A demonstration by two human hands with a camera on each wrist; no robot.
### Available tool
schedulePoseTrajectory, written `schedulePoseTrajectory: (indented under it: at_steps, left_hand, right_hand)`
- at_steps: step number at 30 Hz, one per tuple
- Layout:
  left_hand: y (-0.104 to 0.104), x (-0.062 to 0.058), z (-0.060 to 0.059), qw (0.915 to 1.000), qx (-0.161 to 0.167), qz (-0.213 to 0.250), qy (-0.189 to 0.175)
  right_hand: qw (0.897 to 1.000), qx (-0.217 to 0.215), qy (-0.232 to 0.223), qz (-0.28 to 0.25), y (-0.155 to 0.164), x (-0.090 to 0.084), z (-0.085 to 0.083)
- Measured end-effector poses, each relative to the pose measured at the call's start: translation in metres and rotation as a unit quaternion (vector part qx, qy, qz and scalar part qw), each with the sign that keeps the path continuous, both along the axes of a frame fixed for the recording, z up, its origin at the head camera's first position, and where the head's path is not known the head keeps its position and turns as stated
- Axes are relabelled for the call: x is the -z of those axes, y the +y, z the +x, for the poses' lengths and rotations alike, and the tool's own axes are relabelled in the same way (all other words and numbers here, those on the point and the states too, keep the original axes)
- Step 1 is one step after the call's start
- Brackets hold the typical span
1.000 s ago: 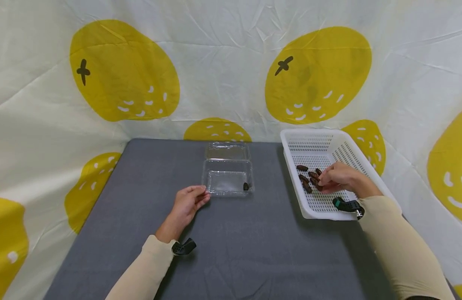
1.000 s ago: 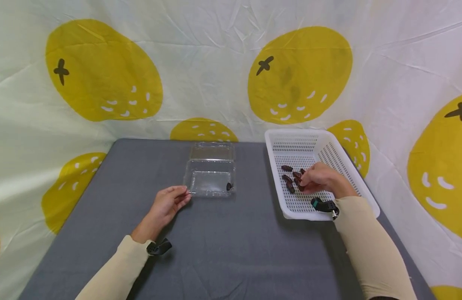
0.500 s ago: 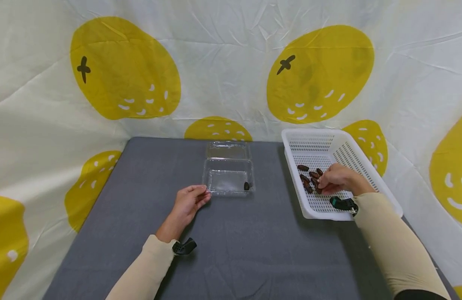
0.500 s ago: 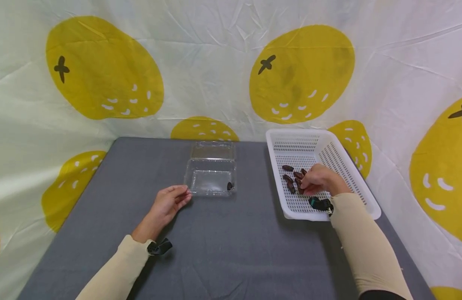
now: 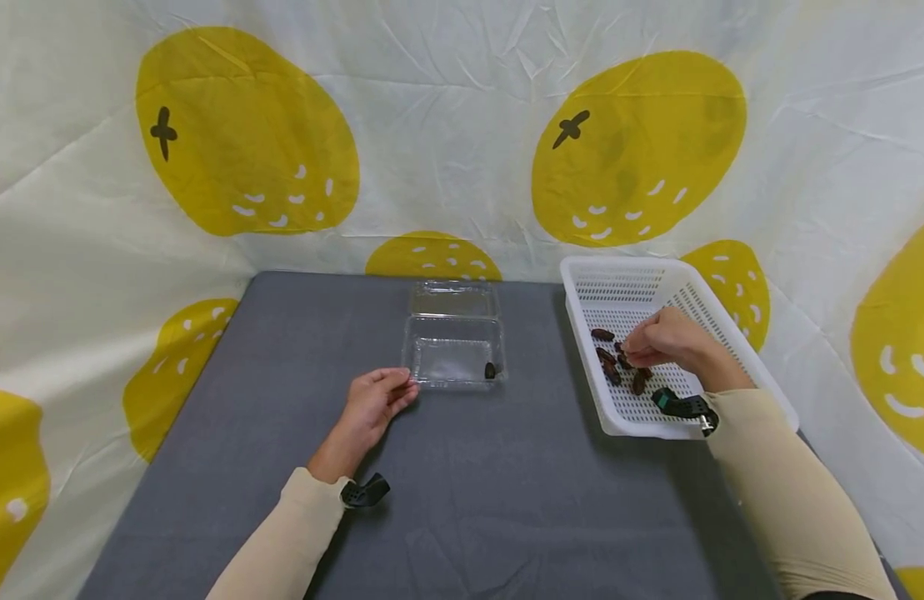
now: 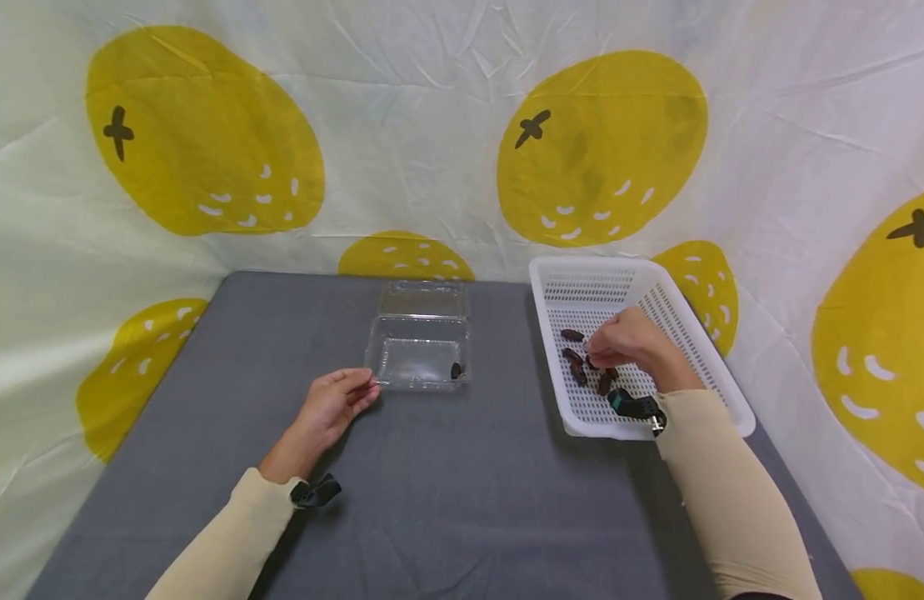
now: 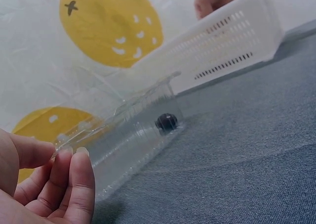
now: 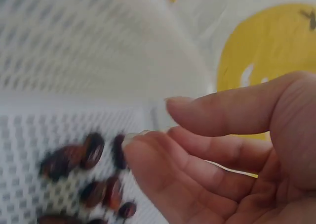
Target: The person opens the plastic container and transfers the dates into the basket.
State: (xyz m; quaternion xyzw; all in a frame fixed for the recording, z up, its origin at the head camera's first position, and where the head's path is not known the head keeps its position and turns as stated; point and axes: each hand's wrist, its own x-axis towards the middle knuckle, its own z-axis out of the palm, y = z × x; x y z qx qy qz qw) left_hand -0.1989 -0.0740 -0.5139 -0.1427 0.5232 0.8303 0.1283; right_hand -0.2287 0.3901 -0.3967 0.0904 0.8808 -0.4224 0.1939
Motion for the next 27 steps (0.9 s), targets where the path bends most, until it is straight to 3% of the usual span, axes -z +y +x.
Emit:
schedulePoseTrajectory:
  at_steps: [8, 13, 20, 27]
  left_hand:
    - [0.0, -0.002, 0.0, 1.0, 0.002, -0.001, -0.001]
    - [-0.001, -0.002, -0.001, 1.0, 0.002, -0.001, 0.001]
    - [0.0, -0.004, 0.0, 1.0, -0.005, 0.002, 0.001]
    - [0.002, -0.006, 0.001, 0.9999, -0.007, 0.012, 0.0]
  right_hand:
    - [0.995, 0.011, 0.074, -0.069, -0.046, -0.031, 0.004]
    - [0.992, -0.01, 0.078, -0.097, -0.088, -0.042, 0.005]
    - [0.993, -0.09, 0.051, -0.062, -0.147, -0.027, -0.004]
    - [0.992, -0.101, 0.003, -0.077, -0.195, -0.006, -0.015]
